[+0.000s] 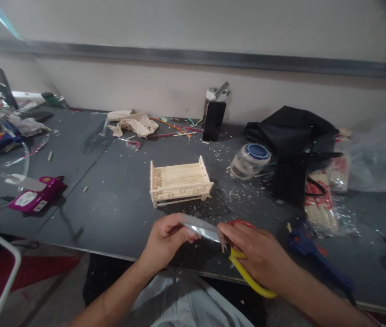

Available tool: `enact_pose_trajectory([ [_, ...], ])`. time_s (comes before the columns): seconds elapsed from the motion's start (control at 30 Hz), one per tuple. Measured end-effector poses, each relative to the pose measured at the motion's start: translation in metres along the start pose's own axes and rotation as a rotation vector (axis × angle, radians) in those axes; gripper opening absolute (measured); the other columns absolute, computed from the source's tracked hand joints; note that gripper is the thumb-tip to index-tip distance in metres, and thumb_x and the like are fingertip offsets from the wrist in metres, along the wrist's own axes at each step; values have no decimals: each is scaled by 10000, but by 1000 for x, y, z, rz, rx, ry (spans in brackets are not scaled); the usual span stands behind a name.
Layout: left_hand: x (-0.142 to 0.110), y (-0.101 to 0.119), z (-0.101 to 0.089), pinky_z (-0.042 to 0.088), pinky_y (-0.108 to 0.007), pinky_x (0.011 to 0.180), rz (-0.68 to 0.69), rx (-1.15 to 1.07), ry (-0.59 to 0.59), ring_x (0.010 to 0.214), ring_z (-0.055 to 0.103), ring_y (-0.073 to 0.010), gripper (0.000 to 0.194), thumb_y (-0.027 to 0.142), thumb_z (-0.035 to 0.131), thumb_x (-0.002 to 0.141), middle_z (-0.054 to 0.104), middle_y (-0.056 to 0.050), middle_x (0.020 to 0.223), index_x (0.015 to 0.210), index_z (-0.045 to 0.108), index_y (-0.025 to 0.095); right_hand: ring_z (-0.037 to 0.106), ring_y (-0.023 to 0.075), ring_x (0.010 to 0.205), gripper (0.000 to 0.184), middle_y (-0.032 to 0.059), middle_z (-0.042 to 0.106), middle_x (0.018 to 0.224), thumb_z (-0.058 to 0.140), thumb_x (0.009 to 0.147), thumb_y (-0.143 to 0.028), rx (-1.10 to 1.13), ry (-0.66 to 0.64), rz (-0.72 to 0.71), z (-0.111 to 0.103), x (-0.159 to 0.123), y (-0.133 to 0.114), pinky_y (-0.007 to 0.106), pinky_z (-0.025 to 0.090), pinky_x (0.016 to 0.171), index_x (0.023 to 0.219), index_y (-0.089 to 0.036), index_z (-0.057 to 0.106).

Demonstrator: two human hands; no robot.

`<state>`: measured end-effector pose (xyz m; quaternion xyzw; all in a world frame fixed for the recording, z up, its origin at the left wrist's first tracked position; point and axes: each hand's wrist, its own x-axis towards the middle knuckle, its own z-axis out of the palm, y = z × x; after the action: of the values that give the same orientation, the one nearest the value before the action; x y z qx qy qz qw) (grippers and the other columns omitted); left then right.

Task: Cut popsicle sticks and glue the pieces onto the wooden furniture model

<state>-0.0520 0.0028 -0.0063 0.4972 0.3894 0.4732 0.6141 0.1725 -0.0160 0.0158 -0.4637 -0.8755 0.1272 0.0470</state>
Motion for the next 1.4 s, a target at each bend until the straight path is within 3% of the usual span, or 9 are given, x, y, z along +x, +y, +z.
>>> enact_pose_trajectory([
  [0.27,-2,-4,1,499,-228,654,-20,-141,61,651,617,-121,102,249,746,736,678,-8,697,756,681,172,612,157,770,393,19,634,877,483,769,-87,210,209,130,0,-1,1,251,469,681,1124,-245,536],
  [0.43,-3,-10,1,494,-221,617,-24,-103,114,621,606,-125,134,259,782,689,686,-15,695,730,692,169,591,163,737,420,27,612,836,501,755,-90,94,181,35,3,-1,-7,258,459,674,1143,-243,557],
  [0.87,-7,-11,4,505,-239,603,-20,-84,143,597,591,-127,174,283,808,648,666,-14,651,652,686,158,625,160,723,431,14,666,832,510,728,-71,34,76,-5,2,-6,-5,254,466,649,1130,-222,551],
  [1.07,-7,-12,-2,450,-212,539,-46,-46,151,523,553,-96,180,338,699,776,651,-1,620,789,665,161,673,194,824,446,46,702,984,540,772,-160,-100,211,103,9,-16,30,288,517,684,1208,-249,563],
  [1.17,-7,-15,-6,349,-180,449,-73,-19,154,427,447,-59,206,363,637,829,578,37,538,861,643,160,677,220,896,433,50,700,1036,550,839,-282,-83,156,247,14,-25,62,343,542,739,1271,-262,537],
  [1.27,-6,-17,-8,347,-177,463,-86,-37,138,443,456,-56,206,357,618,846,578,43,564,908,614,161,673,226,937,500,51,693,1096,582,821,-315,-6,56,278,10,-34,88,359,549,773,1315,-275,512],
  [1.33,-4,-17,-7,390,-187,523,-79,-69,134,493,507,-61,182,337,607,858,622,26,635,907,589,163,669,241,954,502,52,692,1117,587,810,-334,19,56,243,2,-38,93,378,549,785,1305,-282,529],
  [1.4,-3,-16,-6,416,-198,571,-73,-90,134,526,537,-66,160,320,595,869,649,13,686,888,570,162,669,274,935,438,59,704,1084,568,812,-377,-16,137,239,-7,-36,85,427,541,784,1238,-276,591],
])
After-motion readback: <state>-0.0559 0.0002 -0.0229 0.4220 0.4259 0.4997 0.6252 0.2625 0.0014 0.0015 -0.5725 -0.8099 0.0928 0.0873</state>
